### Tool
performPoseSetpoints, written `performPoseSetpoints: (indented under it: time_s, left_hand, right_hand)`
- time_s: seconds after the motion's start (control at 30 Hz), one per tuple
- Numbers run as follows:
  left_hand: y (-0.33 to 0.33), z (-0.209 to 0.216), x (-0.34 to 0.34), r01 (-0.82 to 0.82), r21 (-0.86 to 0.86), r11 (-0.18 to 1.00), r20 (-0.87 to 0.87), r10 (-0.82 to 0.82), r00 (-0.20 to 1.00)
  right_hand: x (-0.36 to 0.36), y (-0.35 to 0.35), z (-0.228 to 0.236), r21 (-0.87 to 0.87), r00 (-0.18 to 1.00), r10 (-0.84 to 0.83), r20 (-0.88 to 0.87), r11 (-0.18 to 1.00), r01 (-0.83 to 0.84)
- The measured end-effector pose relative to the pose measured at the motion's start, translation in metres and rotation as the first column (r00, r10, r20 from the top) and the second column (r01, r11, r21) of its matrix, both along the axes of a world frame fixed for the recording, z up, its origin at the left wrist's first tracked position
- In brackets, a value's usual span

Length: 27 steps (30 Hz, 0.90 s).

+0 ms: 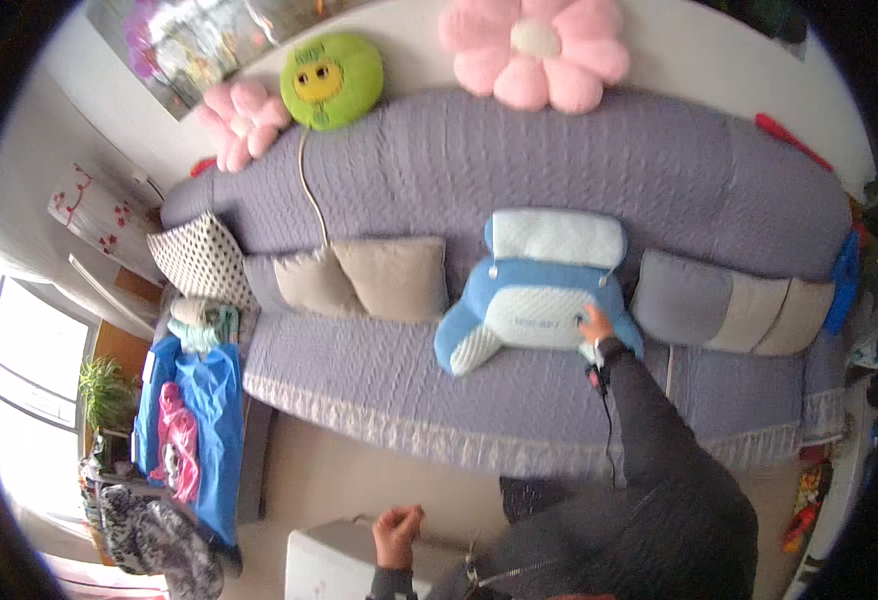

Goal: The person wipes a table with a cloth, moves a cardboard box from the sofa to a chair, and rearranges cushions and blankets on the sofa. They also adjust a potted plant on a shelf.

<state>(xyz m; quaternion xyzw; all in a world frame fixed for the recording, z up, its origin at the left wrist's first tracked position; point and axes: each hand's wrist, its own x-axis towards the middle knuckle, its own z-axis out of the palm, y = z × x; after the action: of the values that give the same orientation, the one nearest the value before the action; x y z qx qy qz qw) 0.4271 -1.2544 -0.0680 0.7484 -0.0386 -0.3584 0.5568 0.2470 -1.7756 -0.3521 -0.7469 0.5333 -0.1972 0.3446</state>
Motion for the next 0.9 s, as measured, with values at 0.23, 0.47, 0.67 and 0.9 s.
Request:
performPoseSetpoints:
  time_s: [0.23, 0.47, 0.67, 0.9]
  left_hand:
    - [0.001, 0.004, 0.082, -0.036, -0.123, 0.992, -0.058, 0.029, 0.998]
    - [0.004, -0.03, 0.132, -0.037, -0.081, 0.996, -0.255, 0.015, 0.967]
    - [0.004, -0.06, 0.202, 0.038, -0.035, 0.999, -0.389, -0.049, 0.92]
    - [0.01, -0.08, 0.308, -0.033, -0.086, 0.996, -0.416, -0.006, 0.909]
  right_hand:
    - [0.089, -0.035, 0.021, -0.019, 0.997, 0.063, 0.044, 0.998, -0.063]
    - [0.239, -0.061, 0.086, -0.35, 0.971, 0.234, -0.046, 0.907, -0.235]
    - [0.406, -0.04, 0.116, -0.38, 0.891, 0.323, -0.319, 0.818, -0.432]
    - [0.45, 0.101, 0.069, -0.233, 0.689, 0.49, -0.534, 0.698, -0.677]
